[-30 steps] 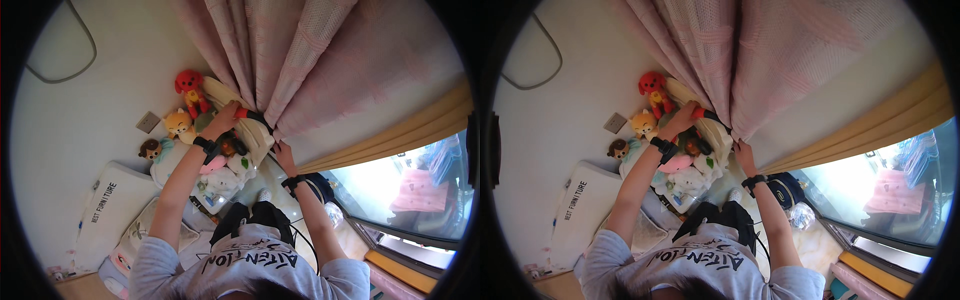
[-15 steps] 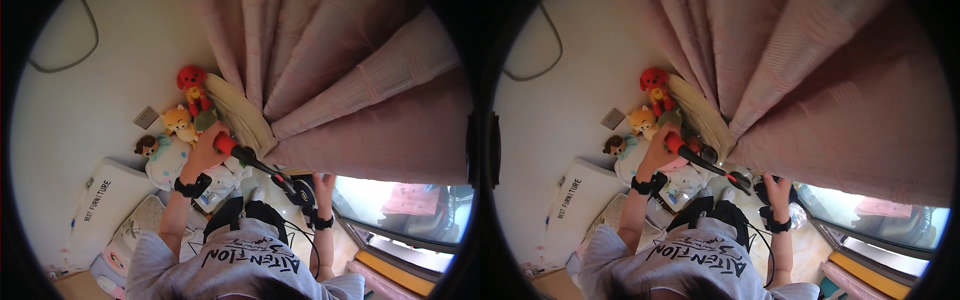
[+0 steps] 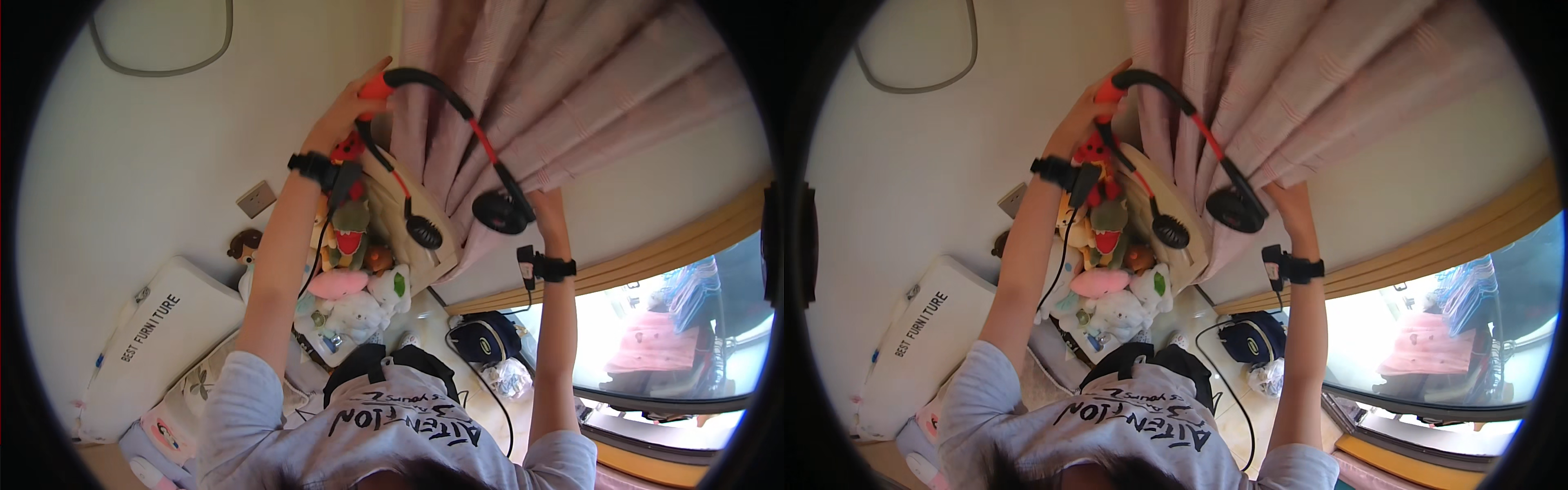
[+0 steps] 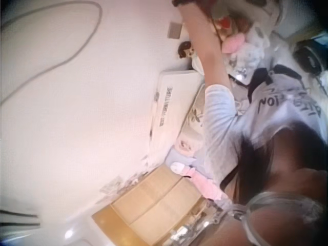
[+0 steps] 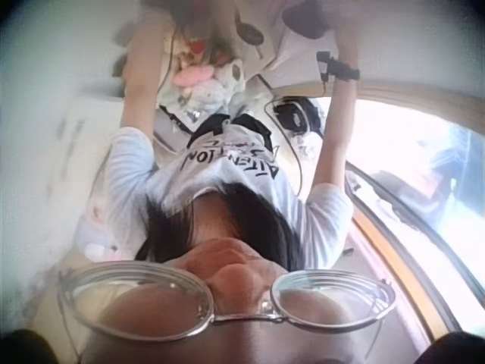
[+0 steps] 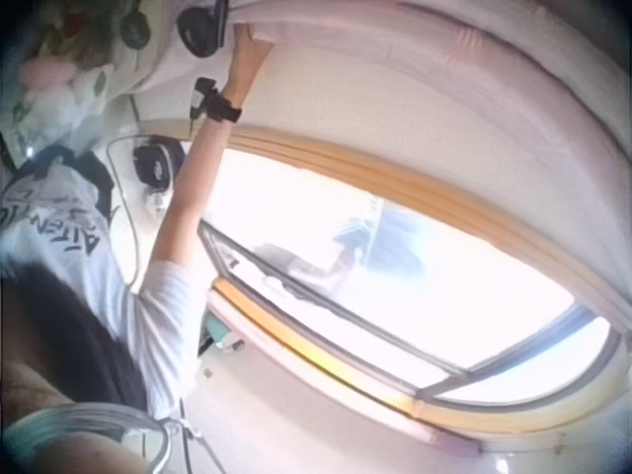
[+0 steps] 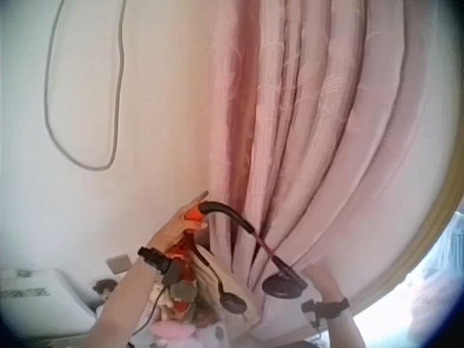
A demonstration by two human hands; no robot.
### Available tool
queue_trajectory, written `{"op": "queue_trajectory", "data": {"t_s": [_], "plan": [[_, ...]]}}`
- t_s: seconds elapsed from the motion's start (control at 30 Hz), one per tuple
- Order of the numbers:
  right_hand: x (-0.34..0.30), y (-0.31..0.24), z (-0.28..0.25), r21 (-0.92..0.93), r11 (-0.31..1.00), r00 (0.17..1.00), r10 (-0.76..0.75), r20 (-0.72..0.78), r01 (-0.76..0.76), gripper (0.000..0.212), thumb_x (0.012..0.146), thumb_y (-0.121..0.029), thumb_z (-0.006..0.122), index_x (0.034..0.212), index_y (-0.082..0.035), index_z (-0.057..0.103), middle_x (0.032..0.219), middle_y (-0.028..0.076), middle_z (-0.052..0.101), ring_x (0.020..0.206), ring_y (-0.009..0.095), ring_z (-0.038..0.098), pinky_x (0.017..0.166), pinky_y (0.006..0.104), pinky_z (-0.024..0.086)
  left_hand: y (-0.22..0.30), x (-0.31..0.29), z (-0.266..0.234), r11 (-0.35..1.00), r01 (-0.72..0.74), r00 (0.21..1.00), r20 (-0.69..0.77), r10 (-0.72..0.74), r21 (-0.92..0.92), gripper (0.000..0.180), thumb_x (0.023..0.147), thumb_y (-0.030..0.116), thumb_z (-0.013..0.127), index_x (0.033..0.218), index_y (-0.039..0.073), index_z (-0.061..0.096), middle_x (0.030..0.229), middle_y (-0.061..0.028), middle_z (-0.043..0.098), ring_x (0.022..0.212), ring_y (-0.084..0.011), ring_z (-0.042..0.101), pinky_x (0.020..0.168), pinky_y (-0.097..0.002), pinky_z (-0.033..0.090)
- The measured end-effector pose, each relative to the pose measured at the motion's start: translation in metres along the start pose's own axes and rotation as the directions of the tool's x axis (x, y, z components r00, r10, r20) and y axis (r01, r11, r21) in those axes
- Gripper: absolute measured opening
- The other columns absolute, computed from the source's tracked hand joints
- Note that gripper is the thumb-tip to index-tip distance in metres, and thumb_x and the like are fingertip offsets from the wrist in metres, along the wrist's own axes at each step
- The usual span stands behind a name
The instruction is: The person moves a hair dryer onto a shelf, closes a curtain, ties a bag of trash, places a cushion on a bed, and wipes the floor using a cloth.
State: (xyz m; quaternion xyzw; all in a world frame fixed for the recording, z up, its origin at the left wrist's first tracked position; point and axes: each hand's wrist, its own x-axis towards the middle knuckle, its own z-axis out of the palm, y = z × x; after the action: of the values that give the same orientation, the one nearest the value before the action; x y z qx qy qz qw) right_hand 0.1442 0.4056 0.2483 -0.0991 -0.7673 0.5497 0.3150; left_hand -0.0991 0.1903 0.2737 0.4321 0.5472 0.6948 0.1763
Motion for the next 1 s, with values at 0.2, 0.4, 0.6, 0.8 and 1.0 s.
{"op": "queue_trajectory", "data": {"t_s": [0.2, 0.4, 0.6, 0.8, 1.0], "plan": [[0.019, 0.028, -0.012, 0.107, 0.977, 0.958, 0.153, 0.241, -0.183, 0.046, 0.068, -0.013, 0.055, 0.108, 0.004, 0.040, 0.103, 0.010, 0.047, 0.093, 0.018, 0.045, 0.080, 0.0269, 0.034, -0.003, 0.042, 0.038, 0.909, 0.351, 0.885, 0.395, -0.245, -0.223, 0.043, 0.060, 0.006, 0.060, 0.101, 0.003, 0.048, 0.095, -0.0021, 0.049, 0.089, -0.0124, 0.043, 0.081, -0.0206, 0.031], [-0.011, 0.011, -0.038, 0.055, 0.985, 0.987, 0.163, 0.007, -0.163, 0.046, 0.069, -0.013, 0.055, 0.108, 0.004, 0.039, 0.103, 0.010, 0.047, 0.092, 0.017, 0.045, 0.078, 0.0266, 0.035, -0.009, 0.023, 0.139, 0.889, 0.347, 0.726, 0.686, -0.053, -0.298, 0.036, 0.054, 0.002, 0.062, 0.088, 0.002, 0.052, 0.080, -0.0021, 0.051, 0.076, -0.0112, 0.046, 0.070, -0.0210, 0.037], [-0.074, 0.003, -0.069, 0.010, 0.989, 0.963, 0.143, -0.229, -0.144, 0.046, 0.070, -0.014, 0.054, 0.109, 0.004, 0.039, 0.103, 0.009, 0.047, 0.091, 0.016, 0.045, 0.076, 0.0264, 0.036, 0.019, -0.016, 0.184, 0.901, 0.333, 0.597, 0.802, 0.028, -0.280, 0.028, 0.056, 0.005, 0.064, 0.082, 0.002, 0.054, 0.072, 0.0005, 0.052, 0.069, -0.0077, 0.046, 0.065, -0.0200, 0.037], [-0.165, -0.037, -0.127, -0.089, 0.985, 0.866, 0.087, -0.493, -0.150, 0.046, 0.070, -0.014, 0.054, 0.109, 0.003, 0.038, 0.103, 0.009, 0.047, 0.089, 0.016, 0.045, 0.074, 0.0262, 0.037, 0.019, -0.028, 0.206, 0.926, -0.186, 0.567, 0.733, 0.375, -0.330, 0.038, 0.060, 0.007, 0.062, 0.096, 0.003, 0.050, 0.120, -0.0097, 0.036, 0.108, -0.0224, 0.037, 0.086, -0.0305, 0.031], [-0.225, -0.066, -0.190, -0.169, 0.969, 0.761, 0.026, -0.648, -0.178, 0.045, 0.071, -0.014, 0.053, 0.110, 0.003, 0.037, 0.102, 0.009, 0.047, 0.088, 0.015, 0.046, 0.072, 0.0259, 0.038, -0.001, -0.023, 0.182, 0.941, -0.153, 0.640, 0.695, 0.327, -0.302, 0.041, 0.062, 0.012, 0.060, 0.102, 0.008, 0.051, 0.098, -0.0076, 0.052, 0.088, -0.0184, 0.047, 0.076, -0.0275, 0.038]]}}
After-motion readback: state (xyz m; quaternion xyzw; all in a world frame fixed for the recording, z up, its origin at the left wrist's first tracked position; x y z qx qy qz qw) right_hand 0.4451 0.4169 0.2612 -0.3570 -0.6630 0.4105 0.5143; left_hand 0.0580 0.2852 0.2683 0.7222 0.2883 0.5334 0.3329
